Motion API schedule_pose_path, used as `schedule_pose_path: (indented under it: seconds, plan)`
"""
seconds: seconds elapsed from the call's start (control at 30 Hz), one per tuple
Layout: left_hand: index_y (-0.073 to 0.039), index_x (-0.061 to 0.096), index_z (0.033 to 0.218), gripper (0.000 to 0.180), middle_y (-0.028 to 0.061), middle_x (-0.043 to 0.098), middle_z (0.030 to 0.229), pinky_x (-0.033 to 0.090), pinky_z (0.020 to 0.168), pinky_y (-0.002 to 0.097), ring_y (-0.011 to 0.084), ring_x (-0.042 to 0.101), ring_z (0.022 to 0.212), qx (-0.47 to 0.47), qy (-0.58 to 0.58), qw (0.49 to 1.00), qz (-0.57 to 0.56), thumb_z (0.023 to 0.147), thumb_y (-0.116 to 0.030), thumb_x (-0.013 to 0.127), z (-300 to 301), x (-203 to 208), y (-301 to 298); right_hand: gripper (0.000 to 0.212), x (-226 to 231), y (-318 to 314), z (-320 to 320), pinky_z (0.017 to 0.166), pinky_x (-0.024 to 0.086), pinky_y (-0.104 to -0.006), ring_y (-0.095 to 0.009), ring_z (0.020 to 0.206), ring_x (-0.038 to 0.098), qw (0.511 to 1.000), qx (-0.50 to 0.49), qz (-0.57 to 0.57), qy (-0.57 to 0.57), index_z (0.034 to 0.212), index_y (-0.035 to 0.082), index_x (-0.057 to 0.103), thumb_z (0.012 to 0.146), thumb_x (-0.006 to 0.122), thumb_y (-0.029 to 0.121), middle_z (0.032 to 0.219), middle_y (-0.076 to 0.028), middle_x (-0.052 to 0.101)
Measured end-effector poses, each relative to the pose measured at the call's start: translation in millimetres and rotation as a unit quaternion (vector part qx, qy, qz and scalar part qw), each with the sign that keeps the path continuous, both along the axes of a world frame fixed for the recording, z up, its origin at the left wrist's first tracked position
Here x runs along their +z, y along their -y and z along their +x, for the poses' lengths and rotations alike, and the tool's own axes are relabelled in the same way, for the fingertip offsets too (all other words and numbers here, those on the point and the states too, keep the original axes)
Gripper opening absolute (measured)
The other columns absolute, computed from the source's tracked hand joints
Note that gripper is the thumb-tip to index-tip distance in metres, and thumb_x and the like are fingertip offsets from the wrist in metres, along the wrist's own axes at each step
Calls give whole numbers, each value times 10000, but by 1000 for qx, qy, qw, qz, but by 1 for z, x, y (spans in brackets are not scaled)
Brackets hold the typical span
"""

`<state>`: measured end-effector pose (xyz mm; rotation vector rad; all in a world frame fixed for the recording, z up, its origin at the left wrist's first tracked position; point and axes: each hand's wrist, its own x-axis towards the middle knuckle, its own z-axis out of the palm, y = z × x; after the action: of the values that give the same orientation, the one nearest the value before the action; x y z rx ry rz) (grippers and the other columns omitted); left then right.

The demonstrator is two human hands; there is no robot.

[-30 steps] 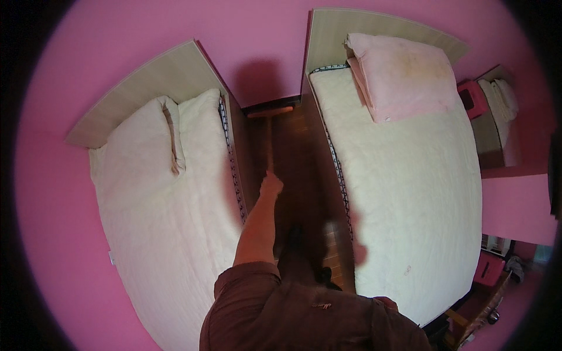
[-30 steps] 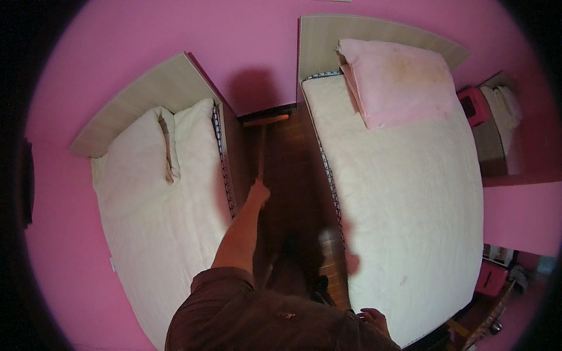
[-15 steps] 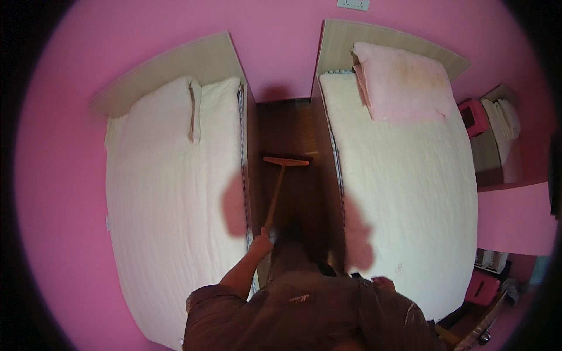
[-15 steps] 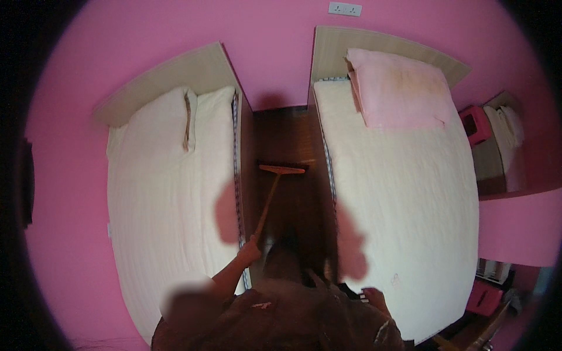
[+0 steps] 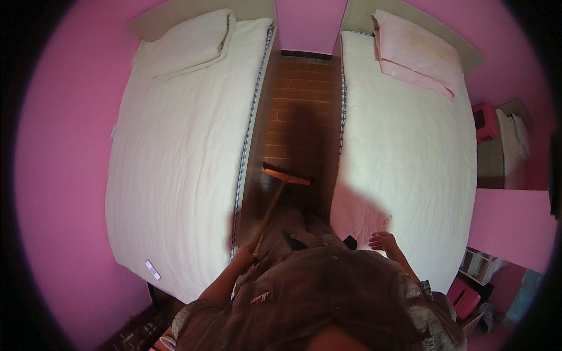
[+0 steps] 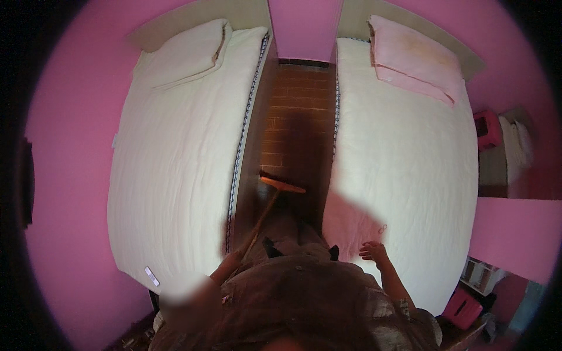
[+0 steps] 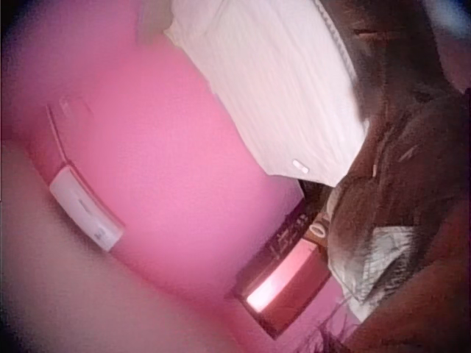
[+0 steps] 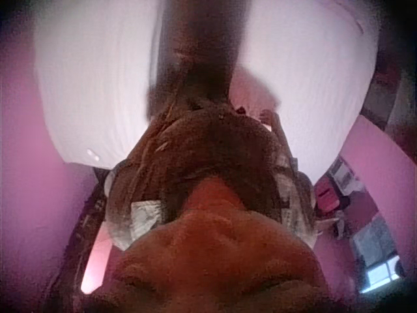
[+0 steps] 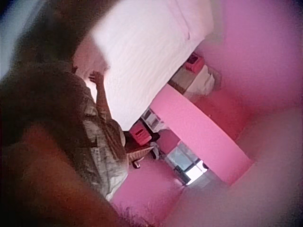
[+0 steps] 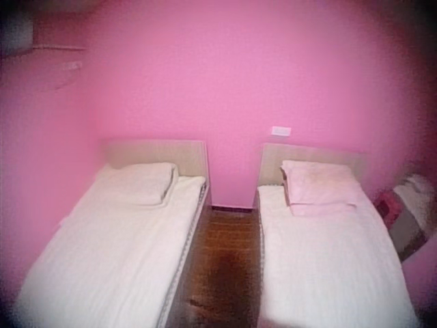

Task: The person sweeps a tiled floor in a bedroom using a broom, moving a chair and a bucket to access different areas. They then sweep debris into a dustpan and exit the room.

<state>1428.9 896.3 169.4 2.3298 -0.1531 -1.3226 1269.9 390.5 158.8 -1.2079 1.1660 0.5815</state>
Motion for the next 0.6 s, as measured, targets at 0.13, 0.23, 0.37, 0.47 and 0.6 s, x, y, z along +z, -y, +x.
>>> schedule_pose_path:
  seconds: [0.13, 0.23, 0.37, 0.47, 0.6]
  plan:
    - [-47, 534, 1084, 335, 235, 598, 853, 464, 658, 479, 381, 596, 759, 68, -25, 996, 46, 758, -119, 508, -26, 84, 0, 249, -20, -14, -30, 622, 522, -345, -248, 739, 633, 998, 69, 8, 7, 1021, -3, 535, 863, 502, 188, 887, -147, 620]
    - [-61, 488, 1155, 426, 247, 591, 877, 448, 725, 480, 392, 581, 813, 23, 101, 994, 17, 733, -117, 513, -44, 53, -9, 254, -13, -33, -28, 629, 521, -331, -239, 746, 632, 999, 30, 4, 22, 1038, -7, 529, 869, 494, 179, 885, -144, 621]
    - [-102, 360, 1286, 490, 255, 584, 936, 458, 731, 488, 390, 575, 874, -23, 94, 993, 69, 801, -146, 416, 14, -65, 23, 257, -1, -43, -34, 629, 521, -322, -229, 741, 630, 995, 96, -1, -1, 1047, -1, 531, 876, 482, 184, 882, -140, 622]
    - [-114, 332, 1301, 490, 231, 573, 1019, 463, 767, 470, 378, 567, 929, 17, 73, 992, 97, 821, -170, 414, 45, -99, 47, 250, 7, -44, -47, 633, 518, -328, -219, 737, 627, 994, 109, -26, 9, 1029, 5, 538, 875, 488, 196, 874, -130, 622]
    - [-129, 263, 1333, 537, 223, 555, 1069, 445, 816, 464, 376, 547, 977, 37, 39, 995, 85, 824, -190, 422, 16, -106, 34, 248, 20, -54, -66, 660, 520, -331, -223, 751, 627, 993, 59, -83, 55, 1046, -1, 519, 885, 473, 181, 880, -120, 620]
